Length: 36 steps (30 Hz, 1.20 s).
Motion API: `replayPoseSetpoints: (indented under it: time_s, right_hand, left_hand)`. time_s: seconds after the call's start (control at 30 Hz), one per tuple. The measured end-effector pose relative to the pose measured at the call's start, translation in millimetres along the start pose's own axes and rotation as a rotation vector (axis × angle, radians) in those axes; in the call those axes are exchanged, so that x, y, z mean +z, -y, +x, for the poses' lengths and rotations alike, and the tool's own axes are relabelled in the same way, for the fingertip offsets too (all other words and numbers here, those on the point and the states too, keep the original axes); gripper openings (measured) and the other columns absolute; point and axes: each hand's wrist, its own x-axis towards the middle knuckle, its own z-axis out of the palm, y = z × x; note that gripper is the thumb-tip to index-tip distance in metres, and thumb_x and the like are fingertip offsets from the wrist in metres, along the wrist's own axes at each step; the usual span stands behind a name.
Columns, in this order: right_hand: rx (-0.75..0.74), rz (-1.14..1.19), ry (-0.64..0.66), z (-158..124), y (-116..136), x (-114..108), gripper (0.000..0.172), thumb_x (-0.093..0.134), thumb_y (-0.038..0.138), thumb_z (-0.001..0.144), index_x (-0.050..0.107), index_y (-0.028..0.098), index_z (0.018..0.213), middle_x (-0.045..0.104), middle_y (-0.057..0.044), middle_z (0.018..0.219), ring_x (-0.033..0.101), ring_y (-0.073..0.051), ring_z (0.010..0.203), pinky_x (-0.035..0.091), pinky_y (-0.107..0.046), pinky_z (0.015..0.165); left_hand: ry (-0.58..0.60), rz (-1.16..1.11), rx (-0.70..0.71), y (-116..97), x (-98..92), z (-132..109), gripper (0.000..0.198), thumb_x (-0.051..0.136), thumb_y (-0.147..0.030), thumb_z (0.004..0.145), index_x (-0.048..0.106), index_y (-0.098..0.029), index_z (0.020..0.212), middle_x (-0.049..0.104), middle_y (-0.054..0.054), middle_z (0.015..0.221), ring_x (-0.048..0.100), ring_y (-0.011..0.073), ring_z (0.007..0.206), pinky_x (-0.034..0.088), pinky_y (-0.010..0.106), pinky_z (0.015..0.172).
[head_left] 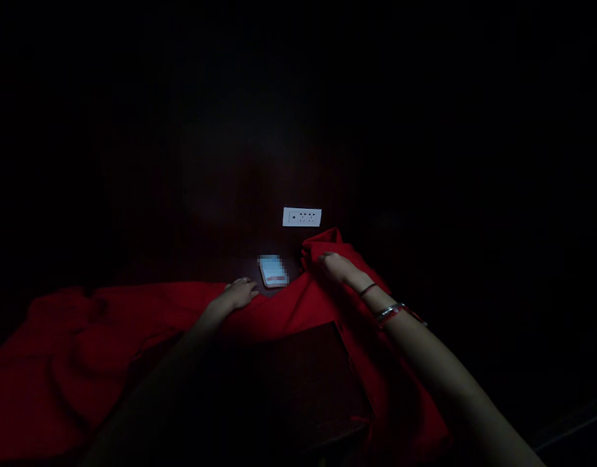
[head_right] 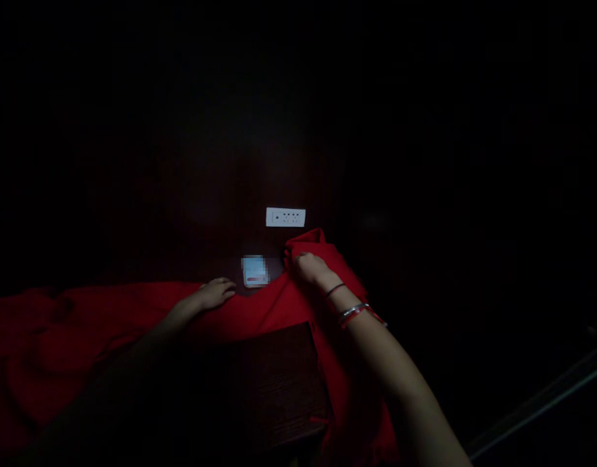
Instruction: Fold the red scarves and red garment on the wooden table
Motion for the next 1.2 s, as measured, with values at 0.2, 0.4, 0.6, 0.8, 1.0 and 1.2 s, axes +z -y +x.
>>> replayPoseSetpoints:
  time_s: [0.2,0.4,0.6,0.8,1.0,1.2]
  right_hand:
    - [-0.022,-0.077,-0.016,40.0,-19.6,10.0,0.029,0.038,0.016,0.083,0.058,0.012,0.102,0.057,-0.015,0.107,0.054,-0.024,0.090,0.040,-0.031,0.073]
    - [-0.027,-0.094,0.051,48.5,-52.5,10.9,0.024,0.040,0.020,0.082,0.061,0.016,0.093,0.057,-0.013,0.103,0.052,-0.025,0.092,0.039,-0.035,0.071]
    - [0.010,-0.050,0.033,53.0,-76.2,6.1,0.019,0.040,0.024,0.082,0.057,0.018,0.090,0.056,-0.010,0.103,0.052,-0.021,0.092,0.039,-0.032,0.072]
    - [0.046,0.017,0.022,49.0,-97.8,0.1,0.020,0.043,0.025,0.081,0.052,0.018,0.098,0.061,-0.008,0.095,0.056,-0.017,0.081,0.038,-0.024,0.066]
    - [0.017,0.035,0.055,40.2,-101.8,-9.1,0.021,0.041,0.023,0.081,0.060,0.014,0.082,0.062,-0.009,0.087,0.056,-0.015,0.076,0.037,-0.020,0.063]
    - [-0.002,0.289,-0.017,14.3,-117.0,-49.1,0.029,0.043,0.038,0.078,0.059,0.014,0.079,0.059,-0.004,0.075,0.051,-0.013,0.066,0.038,-0.022,0.059]
  left_hand:
    - [0.088,0.003,-0.086,27.5,-3.3,6.8,0.027,0.055,-0.027,0.066,0.061,-0.020,0.091,0.059,0.010,0.104,0.052,0.0260,0.099,0.039,0.039,0.079]
    - [-0.134,-0.205,-0.001,70.1,-26.6,-3.2,0.027,0.046,-0.043,0.071,0.054,-0.018,0.076,0.060,0.005,0.088,0.055,0.0183,0.083,0.041,0.026,0.071]
    - [-0.308,-0.342,-0.101,108.3,-29.2,-13.4,0.032,0.040,-0.050,0.071,0.050,-0.020,0.072,0.059,0.000,0.071,0.055,0.0158,0.069,0.040,0.023,0.063]
    - [-0.405,-0.201,-0.194,119.1,-18.6,-7.6,0.032,0.035,-0.046,0.075,0.052,-0.020,0.077,0.061,0.005,0.085,0.055,0.0199,0.083,0.040,0.028,0.073]
    - [-0.414,-0.102,-0.245,118.1,-7.9,-3.3,0.035,0.024,-0.038,0.081,0.054,-0.020,0.082,0.062,0.009,0.089,0.057,0.0240,0.084,0.040,0.034,0.073]
    - [-0.560,-0.358,-0.124,111.6,-52.5,-27.9,0.032,0.027,-0.040,0.080,0.052,-0.020,0.079,0.059,0.001,0.077,0.056,0.0155,0.074,0.040,0.023,0.070]
